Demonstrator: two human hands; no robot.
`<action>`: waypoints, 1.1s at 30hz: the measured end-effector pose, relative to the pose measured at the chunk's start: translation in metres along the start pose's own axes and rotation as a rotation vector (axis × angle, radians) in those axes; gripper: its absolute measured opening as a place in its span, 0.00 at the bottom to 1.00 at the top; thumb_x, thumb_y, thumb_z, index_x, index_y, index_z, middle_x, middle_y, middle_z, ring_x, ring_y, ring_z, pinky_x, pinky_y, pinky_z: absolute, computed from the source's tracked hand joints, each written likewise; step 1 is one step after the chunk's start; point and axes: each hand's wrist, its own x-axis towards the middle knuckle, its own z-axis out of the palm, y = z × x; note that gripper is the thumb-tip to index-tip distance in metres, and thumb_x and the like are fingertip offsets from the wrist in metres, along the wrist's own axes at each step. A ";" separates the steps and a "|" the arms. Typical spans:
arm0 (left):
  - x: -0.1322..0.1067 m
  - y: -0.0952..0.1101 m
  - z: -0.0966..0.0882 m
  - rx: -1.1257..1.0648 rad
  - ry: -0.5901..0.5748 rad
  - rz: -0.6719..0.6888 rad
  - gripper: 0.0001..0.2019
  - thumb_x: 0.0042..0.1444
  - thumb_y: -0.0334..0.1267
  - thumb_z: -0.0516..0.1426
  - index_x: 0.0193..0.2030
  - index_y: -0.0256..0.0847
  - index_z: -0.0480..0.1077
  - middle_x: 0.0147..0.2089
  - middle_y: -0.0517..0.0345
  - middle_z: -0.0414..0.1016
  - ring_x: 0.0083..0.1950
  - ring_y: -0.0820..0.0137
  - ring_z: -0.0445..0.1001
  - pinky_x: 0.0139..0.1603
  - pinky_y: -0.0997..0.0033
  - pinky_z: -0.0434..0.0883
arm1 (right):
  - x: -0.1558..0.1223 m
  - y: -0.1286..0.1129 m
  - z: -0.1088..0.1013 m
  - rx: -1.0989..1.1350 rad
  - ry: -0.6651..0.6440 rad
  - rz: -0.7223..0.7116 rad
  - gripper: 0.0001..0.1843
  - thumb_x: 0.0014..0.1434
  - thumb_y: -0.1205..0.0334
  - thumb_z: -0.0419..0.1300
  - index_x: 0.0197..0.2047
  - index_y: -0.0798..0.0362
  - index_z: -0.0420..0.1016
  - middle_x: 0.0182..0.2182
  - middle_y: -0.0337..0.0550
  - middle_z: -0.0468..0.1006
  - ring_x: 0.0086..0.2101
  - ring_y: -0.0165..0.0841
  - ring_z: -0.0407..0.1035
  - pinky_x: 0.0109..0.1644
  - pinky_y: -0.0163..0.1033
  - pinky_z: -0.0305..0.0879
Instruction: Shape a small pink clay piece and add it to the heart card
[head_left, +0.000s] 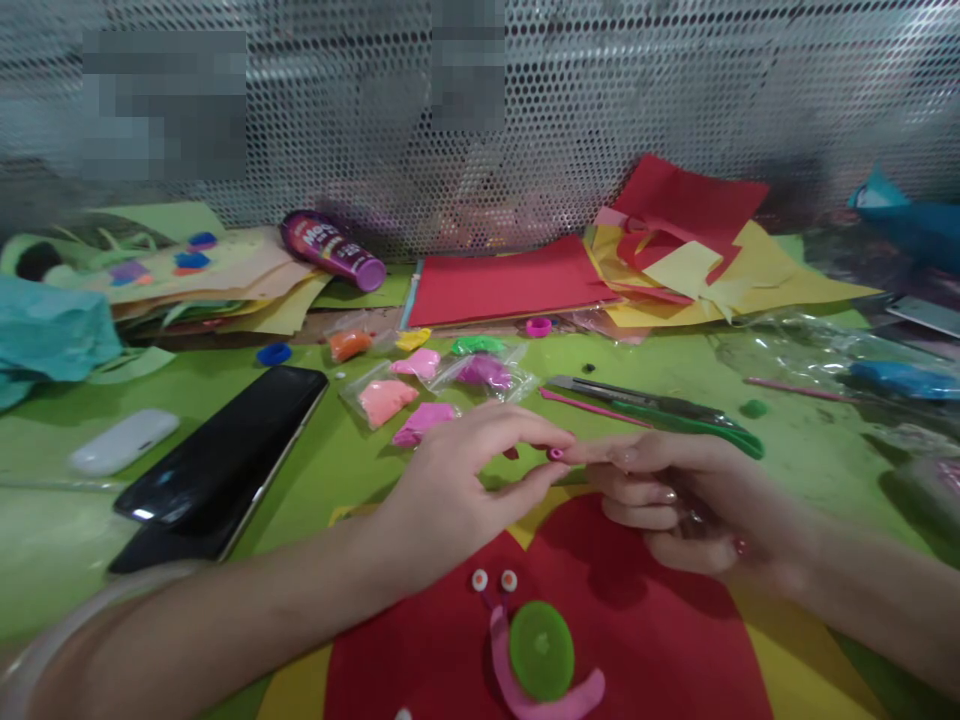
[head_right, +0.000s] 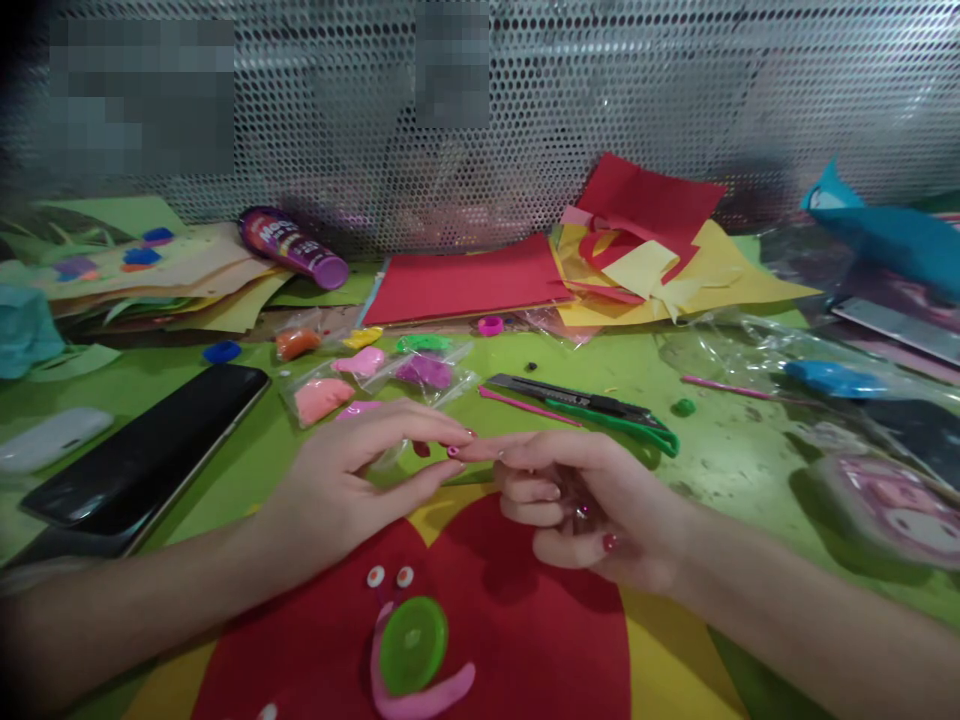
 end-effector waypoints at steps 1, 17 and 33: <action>0.000 0.000 0.000 -0.001 -0.004 0.004 0.05 0.56 0.27 0.59 0.39 0.32 0.74 0.39 0.56 0.79 0.43 0.80 0.75 0.48 0.88 0.67 | 0.000 0.000 0.000 0.000 0.004 -0.001 0.08 0.57 0.68 0.60 0.40 0.60 0.76 0.20 0.30 0.47 0.19 0.21 0.38 0.12 0.18 0.44; 0.000 -0.002 0.003 -0.016 -0.008 0.054 0.05 0.56 0.27 0.60 0.40 0.33 0.75 0.38 0.58 0.79 0.42 0.78 0.75 0.47 0.84 0.69 | 0.003 0.008 0.010 -0.137 0.127 -0.036 0.13 0.50 0.67 0.70 0.26 0.55 0.67 0.16 0.24 0.44 0.14 0.16 0.34 0.10 0.19 0.37; 0.000 0.001 0.003 -0.014 -0.018 0.064 0.05 0.55 0.28 0.61 0.39 0.32 0.75 0.38 0.57 0.79 0.42 0.79 0.75 0.47 0.85 0.69 | 0.005 0.009 0.010 -0.154 0.172 -0.032 0.11 0.46 0.69 0.70 0.28 0.55 0.70 0.14 0.24 0.47 0.14 0.16 0.34 0.10 0.19 0.37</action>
